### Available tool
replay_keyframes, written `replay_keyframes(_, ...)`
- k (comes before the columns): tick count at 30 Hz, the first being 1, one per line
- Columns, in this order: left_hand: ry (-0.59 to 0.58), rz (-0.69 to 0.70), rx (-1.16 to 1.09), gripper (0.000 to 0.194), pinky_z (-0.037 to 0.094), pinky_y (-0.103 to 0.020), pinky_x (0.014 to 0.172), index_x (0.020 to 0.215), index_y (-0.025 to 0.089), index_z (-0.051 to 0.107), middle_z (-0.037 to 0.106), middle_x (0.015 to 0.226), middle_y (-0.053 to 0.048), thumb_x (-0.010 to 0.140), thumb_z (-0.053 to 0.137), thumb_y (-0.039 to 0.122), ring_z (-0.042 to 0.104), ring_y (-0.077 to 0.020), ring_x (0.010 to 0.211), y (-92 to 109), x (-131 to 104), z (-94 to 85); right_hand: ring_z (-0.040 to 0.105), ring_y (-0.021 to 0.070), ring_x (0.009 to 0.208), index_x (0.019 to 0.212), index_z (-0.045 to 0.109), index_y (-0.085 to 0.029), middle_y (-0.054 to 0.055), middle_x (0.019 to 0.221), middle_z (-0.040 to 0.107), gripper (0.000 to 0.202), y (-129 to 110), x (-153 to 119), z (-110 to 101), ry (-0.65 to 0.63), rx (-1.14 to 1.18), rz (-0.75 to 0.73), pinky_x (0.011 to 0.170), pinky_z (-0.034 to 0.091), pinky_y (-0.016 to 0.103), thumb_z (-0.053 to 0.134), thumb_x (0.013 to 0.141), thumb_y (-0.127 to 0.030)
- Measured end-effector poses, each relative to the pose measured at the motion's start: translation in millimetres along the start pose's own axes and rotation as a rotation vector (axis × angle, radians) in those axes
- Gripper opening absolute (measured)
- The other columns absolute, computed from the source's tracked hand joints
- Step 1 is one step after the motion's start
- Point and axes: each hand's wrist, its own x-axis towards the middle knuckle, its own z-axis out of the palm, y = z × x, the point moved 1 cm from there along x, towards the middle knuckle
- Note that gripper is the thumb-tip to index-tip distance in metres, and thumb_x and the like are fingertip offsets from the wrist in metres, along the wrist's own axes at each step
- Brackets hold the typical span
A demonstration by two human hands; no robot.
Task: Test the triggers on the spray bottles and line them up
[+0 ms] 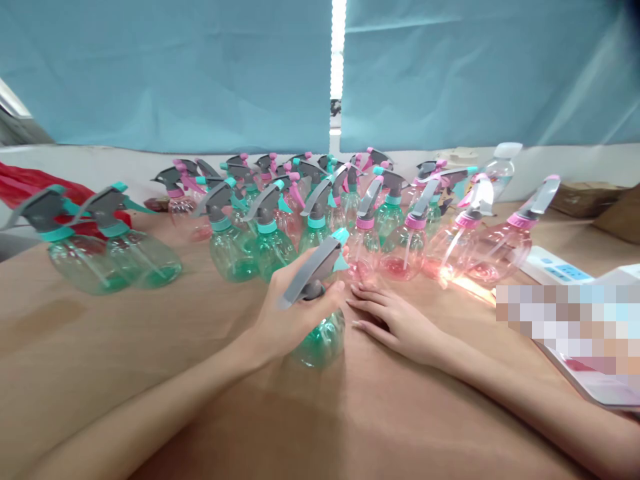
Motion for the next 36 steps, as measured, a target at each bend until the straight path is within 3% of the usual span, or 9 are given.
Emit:
replay_keyframes(4,0.028,0.015,0.041,0.013,0.040,-0.021,0.049,0.090,0.023,0.060,0.048,0.064,0.005,0.078,0.062,0.019,0.042,-0.0089,0.052,2,1,1.9,0.046,0.0294,0.131,0.132,0.056,-0.017,0.013,0.135,0.057,0.045,1,0,1,-0.010,-0.008,-0.014,0.108,0.039,0.050,0.045,0.096,-0.043)
replay_keyframes(10,-0.011,0.017,-0.005,0.031,0.051,-0.026,0.070,0.110,0.027,0.059,0.062,0.094,0.001,0.080,0.064,0.027,0.061,-0.0133,0.075,0,0,0.5,0.047,0.0297,0.129,0.131,0.057,-0.020,0.012,0.133,0.058,0.043,1,1,0,0.002,-0.009,-0.032,0.107,0.040,0.051,0.046,0.096,-0.042)
replay_keyframes(15,-0.027,-0.039,0.130,0.028,0.051,-0.030,0.070,0.108,0.029,0.060,0.064,0.091,0.000,0.082,0.064,0.037,0.061,-0.0179,0.079,3,-7,-6.4,0.048,0.0296,0.129,0.130,0.058,-0.020,0.013,0.134,0.057,0.042,2,3,-2,-0.042,-0.043,-0.044,0.106,0.040,0.050,0.046,0.096,-0.042)
replay_keyframes(18,-0.072,-0.054,0.164,0.037,0.052,-0.035,0.075,0.113,0.027,0.058,0.064,0.095,-0.003,0.080,0.066,0.039,0.061,-0.0222,0.085,2,-13,-9.8,0.049,0.0289,0.127,0.129,0.058,-0.019,0.014,0.136,0.056,0.042,1,7,-7,-0.108,-0.072,-0.062,0.104,0.042,0.048,0.044,0.097,-0.042)
replay_keyframes(22,-0.080,-0.060,0.134,0.046,0.049,-0.041,0.088,0.116,0.023,0.052,0.062,0.107,-0.007,0.076,0.070,0.039,0.060,-0.0264,0.103,-6,-23,-12.8,0.060,0.0278,0.113,0.119,0.063,-0.022,0.011,0.126,0.063,0.033,-3,13,-20,-0.181,-0.065,-0.070,0.091,0.051,0.042,0.049,0.094,-0.037)
replay_keyframes(26,-0.076,-0.068,0.076,0.048,0.044,-0.041,0.098,0.120,0.024,0.048,0.061,0.119,-0.006,0.079,0.070,0.036,0.057,-0.0239,0.114,-9,-33,-17.5,0.067,0.0245,0.094,0.107,0.068,-0.025,0.007,0.109,0.069,0.022,-13,20,-35,-0.260,-0.074,-0.013,0.075,0.054,0.035,0.053,0.091,-0.032)
replay_keyframes(31,-0.066,-0.092,0.125,0.035,0.047,-0.037,0.094,0.111,0.023,0.057,0.065,0.116,-0.004,0.082,0.068,0.039,0.059,-0.0233,0.112,-6,-42,-28.9,0.068,0.0267,0.092,0.112,0.066,-0.024,0.007,0.106,0.071,0.025,-31,41,-44,-0.252,-0.141,0.081,0.071,0.053,0.036,0.053,0.091,-0.031)
replay_keyframes(36,-0.046,-0.096,0.229,0.039,0.046,-0.040,0.096,0.117,0.025,0.057,0.065,0.120,-0.004,0.084,0.065,0.045,0.060,-0.0237,0.113,-11,-55,-57.5,0.068,0.0260,0.091,0.113,0.065,-0.020,0.009,0.104,0.071,0.027,-54,74,-43,-0.164,-0.125,0.006,0.076,0.053,0.038,0.055,0.091,-0.033)
